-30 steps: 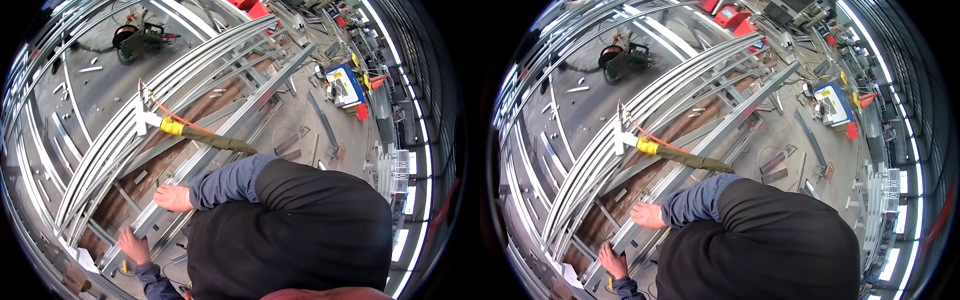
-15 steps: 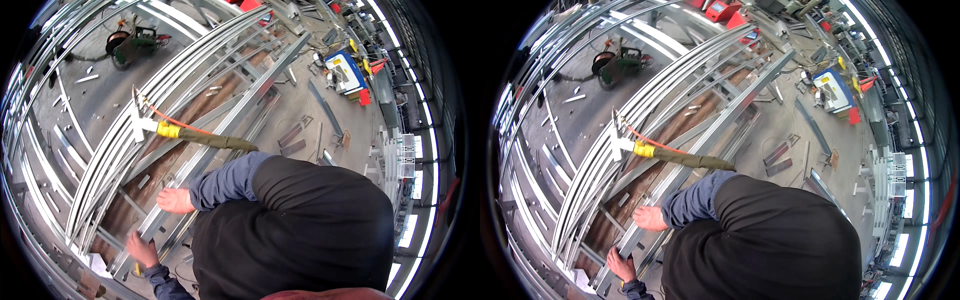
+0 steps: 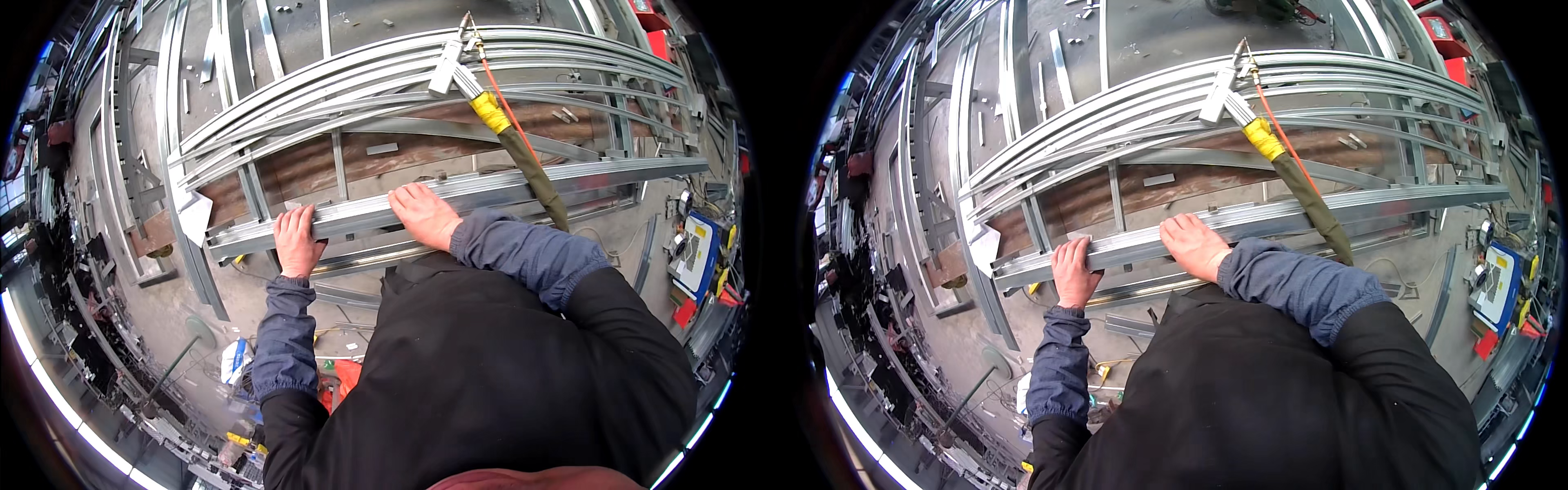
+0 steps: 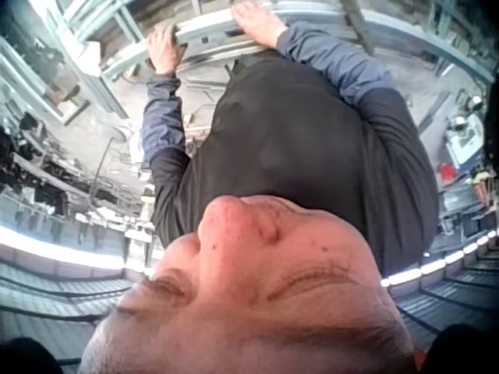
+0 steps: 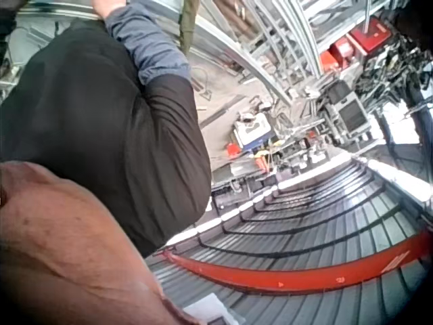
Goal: The person welds metal bars onto a curved metal frame using a handheld welding tool. They repeatedly pick up metal bars, position them on the frame, and weld them in place. The person also adjusts the bars and the welding tool during the process.
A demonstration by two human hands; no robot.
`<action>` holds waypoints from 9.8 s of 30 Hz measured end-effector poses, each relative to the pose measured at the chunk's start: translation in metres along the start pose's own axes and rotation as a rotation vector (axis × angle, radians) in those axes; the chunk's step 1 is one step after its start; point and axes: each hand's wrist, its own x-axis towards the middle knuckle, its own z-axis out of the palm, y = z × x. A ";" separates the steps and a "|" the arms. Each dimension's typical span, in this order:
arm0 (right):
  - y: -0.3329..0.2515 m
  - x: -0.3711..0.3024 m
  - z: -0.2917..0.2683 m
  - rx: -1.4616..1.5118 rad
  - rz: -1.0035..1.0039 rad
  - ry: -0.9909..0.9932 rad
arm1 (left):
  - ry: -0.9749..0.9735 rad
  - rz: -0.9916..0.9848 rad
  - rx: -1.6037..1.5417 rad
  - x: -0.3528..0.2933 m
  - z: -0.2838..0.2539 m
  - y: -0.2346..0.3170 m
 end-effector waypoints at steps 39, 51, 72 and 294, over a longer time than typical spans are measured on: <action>-0.012 0.006 0.001 0.023 0.103 -0.271 | 0.291 0.085 -0.235 0.026 0.036 0.148; 0.002 0.006 0.002 0.165 0.077 -0.159 | 0.173 0.075 -0.401 0.039 0.034 0.146; 0.195 0.052 -0.065 -0.362 0.666 -0.056 | 0.188 0.106 -0.248 0.036 0.051 0.144; 0.103 0.160 -0.132 1.389 0.770 -1.054 | 0.101 0.085 -0.197 0.053 0.050 0.142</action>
